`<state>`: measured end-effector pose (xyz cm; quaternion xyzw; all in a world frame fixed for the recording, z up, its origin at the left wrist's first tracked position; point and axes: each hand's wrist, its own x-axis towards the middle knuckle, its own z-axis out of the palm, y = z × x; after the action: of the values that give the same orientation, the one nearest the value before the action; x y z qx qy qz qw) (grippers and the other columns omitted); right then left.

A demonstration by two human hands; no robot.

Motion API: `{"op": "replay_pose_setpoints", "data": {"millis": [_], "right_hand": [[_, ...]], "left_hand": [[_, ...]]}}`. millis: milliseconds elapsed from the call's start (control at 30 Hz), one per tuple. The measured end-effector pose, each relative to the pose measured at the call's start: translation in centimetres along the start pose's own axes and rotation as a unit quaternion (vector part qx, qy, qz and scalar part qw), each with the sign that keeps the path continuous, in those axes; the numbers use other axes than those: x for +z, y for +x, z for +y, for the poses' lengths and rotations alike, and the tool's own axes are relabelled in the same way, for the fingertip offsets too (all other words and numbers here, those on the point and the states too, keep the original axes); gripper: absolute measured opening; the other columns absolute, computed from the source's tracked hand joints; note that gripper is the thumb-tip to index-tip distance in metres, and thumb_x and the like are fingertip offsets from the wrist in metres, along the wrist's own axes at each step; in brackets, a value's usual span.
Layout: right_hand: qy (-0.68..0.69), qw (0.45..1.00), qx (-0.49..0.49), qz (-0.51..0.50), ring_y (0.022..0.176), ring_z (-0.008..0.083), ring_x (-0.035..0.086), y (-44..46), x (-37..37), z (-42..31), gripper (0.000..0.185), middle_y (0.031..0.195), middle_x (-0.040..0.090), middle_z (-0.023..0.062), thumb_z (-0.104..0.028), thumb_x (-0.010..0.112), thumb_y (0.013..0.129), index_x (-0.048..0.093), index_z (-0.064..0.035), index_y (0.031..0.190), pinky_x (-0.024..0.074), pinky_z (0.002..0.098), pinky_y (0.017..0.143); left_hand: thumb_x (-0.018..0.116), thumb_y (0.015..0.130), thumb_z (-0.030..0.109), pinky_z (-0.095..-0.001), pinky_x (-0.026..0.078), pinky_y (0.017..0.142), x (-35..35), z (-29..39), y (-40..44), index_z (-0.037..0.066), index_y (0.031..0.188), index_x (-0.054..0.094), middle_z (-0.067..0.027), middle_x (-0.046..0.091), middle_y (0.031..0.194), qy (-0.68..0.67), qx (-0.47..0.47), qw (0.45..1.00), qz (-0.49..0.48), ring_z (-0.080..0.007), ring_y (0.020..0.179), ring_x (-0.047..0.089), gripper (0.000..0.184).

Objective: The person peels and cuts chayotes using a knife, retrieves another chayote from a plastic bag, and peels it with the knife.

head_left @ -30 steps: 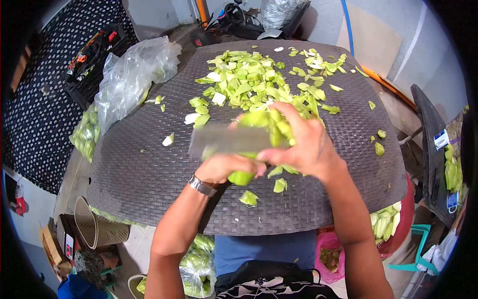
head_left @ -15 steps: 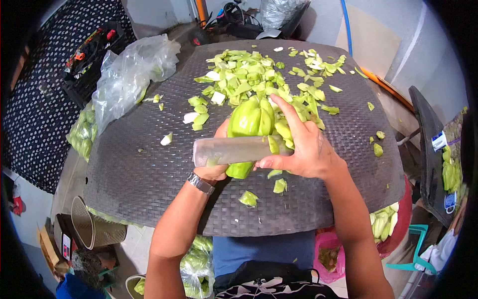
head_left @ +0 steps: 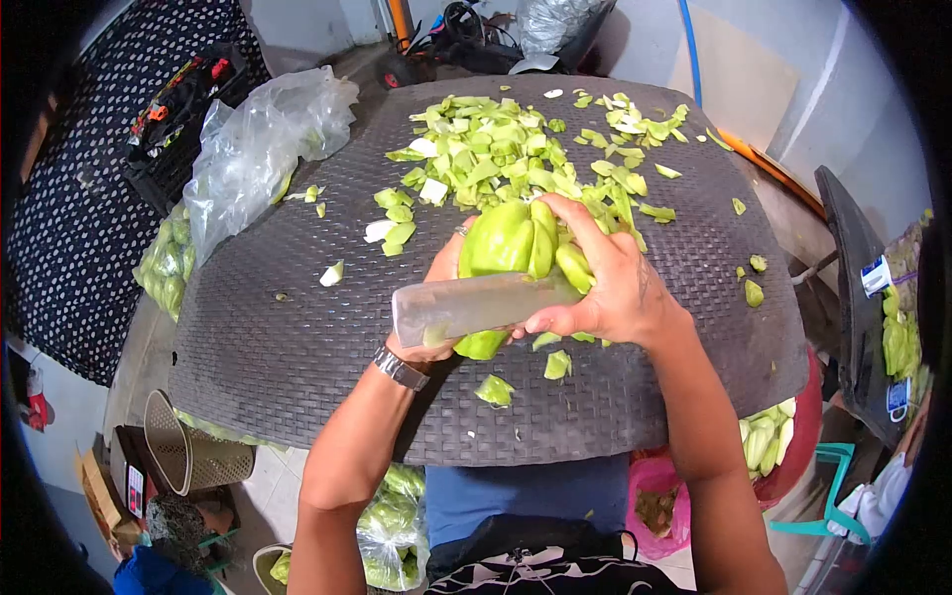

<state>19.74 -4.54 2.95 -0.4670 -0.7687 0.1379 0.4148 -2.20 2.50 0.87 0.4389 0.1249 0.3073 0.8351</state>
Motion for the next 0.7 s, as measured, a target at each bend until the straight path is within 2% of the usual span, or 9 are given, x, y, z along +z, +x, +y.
{"op": "replay_pose_setpoints", "data": {"millis": [33,100,200,300,400,500,600,633,700], "right_hand": [[0.004,1.000,0.014,0.004,0.103,0.0390,0.075,0.1,0.0,-0.3,0.112,0.108,0.073,0.0274,-0.058,0.092,0.068,0.045,0.0008,0.151,0.0577,0.0427,0.090],[0.001,1.000,0.020,0.011,0.102,0.0387,0.076,0.1,-0.1,-0.1,0.110,0.108,0.074,0.0263,-0.058,0.093,0.067,0.048,0.0004,0.149,0.0581,0.0423,0.089],[-0.025,0.999,0.000,0.027,0.099,0.0393,0.076,0.1,-0.2,0.6,0.106,0.108,0.074,0.0239,-0.060,0.091,0.067,0.052,-0.0041,0.148,0.0586,0.0430,0.087],[-0.043,0.998,0.005,0.037,0.101,0.0401,0.075,0.5,0.2,0.3,0.103,0.110,0.074,0.0233,-0.067,0.086,0.069,0.053,-0.0098,0.149,0.0586,0.0440,0.087],[-0.063,0.997,0.036,0.038,0.105,0.0404,0.074,0.4,0.5,0.5,0.103,0.113,0.073,0.0246,-0.076,0.079,0.072,0.054,-0.0114,0.148,0.0577,0.0433,0.089],[-0.076,0.995,0.028,0.057,0.103,0.0411,0.075,0.4,0.8,0.5,0.101,0.110,0.074,0.0233,-0.075,0.080,0.072,0.056,-0.0130,0.148,0.0583,0.0454,0.086],[-0.075,0.994,0.010,0.085,0.099,0.0407,0.075,0.5,1.2,0.9,0.095,0.108,0.075,0.0206,-0.069,0.083,0.073,0.057,-0.0154,0.147,0.0598,0.0472,0.083],[-0.068,0.994,0.010,0.090,0.099,0.0409,0.075,0.5,1.5,1.2,0.093,0.108,0.075,0.0211,-0.069,0.082,0.074,0.058,-0.0151,0.146,0.0598,0.0471,0.082],[-0.048,0.994,0.023,0.093,0.098,0.0407,0.075,0.5,1.8,1.2,0.089,0.107,0.075,0.0222,-0.068,0.081,0.077,0.060,-0.0125,0.143,0.0596,0.0467,0.082]], "left_hand": [[0.075,0.094,0.020,-0.0363,0.066,0.071,0.5,-0.3,-0.4,0.005,0.151,0.043,-0.0172,0.069,0.124,0.033,0.010,0.999,0.028,-0.0256,0.092,0.075,0.067],[0.083,0.086,0.013,-0.0370,0.065,0.070,0.9,-0.9,-1.2,0.005,0.150,0.043,-0.0178,0.069,0.119,0.160,0.059,0.985,0.010,-0.0250,0.087,0.074,0.076],[0.090,0.077,0.004,-0.0351,0.061,0.064,1.7,-0.9,-1.3,0.007,0.149,0.036,-0.0129,0.070,0.101,0.089,0.039,0.993,0.061,-0.0224,0.076,0.071,0.090],[0.086,0.080,0.003,-0.0348,0.061,0.064,1.2,-1.2,-1.3,0.003,0.144,0.043,-0.0118,0.071,0.100,0.086,-0.016,0.994,0.071,-0.0212,0.078,0.072,0.078],[0.085,0.081,0.002,-0.0342,0.059,0.063,0.9,-2.1,-1.2,-0.001,0.129,0.056,-0.0110,0.072,0.095,0.070,-0.086,0.985,0.129,-0.0194,0.078,0.071,0.056],[0.080,0.082,-0.001,-0.0320,0.059,0.063,2.0,-2.0,-1.2,-0.003,0.111,0.064,-0.0105,0.072,0.091,0.095,-0.043,0.985,0.134,-0.0177,0.077,0.071,0.033],[0.076,0.082,-0.006,-0.0301,0.059,0.064,3.1,-2.8,-1.1,-0.002,0.110,0.063,-0.0102,0.072,0.091,0.113,0.052,0.981,0.148,-0.0171,0.078,0.071,0.032],[0.077,0.078,-0.007,-0.0294,0.060,0.066,3.3,-2.7,-1.0,-0.002,0.113,0.060,-0.0098,0.071,0.095,0.132,0.038,0.979,0.149,-0.0169,0.081,0.072,0.039],[0.082,0.075,-0.004,-0.0324,0.061,0.076,3.8,-3.2,-0.8,0.000,0.122,0.056,-0.0100,0.069,0.106,0.215,0.114,0.955,0.171,-0.0182,0.089,0.071,0.054]]}}
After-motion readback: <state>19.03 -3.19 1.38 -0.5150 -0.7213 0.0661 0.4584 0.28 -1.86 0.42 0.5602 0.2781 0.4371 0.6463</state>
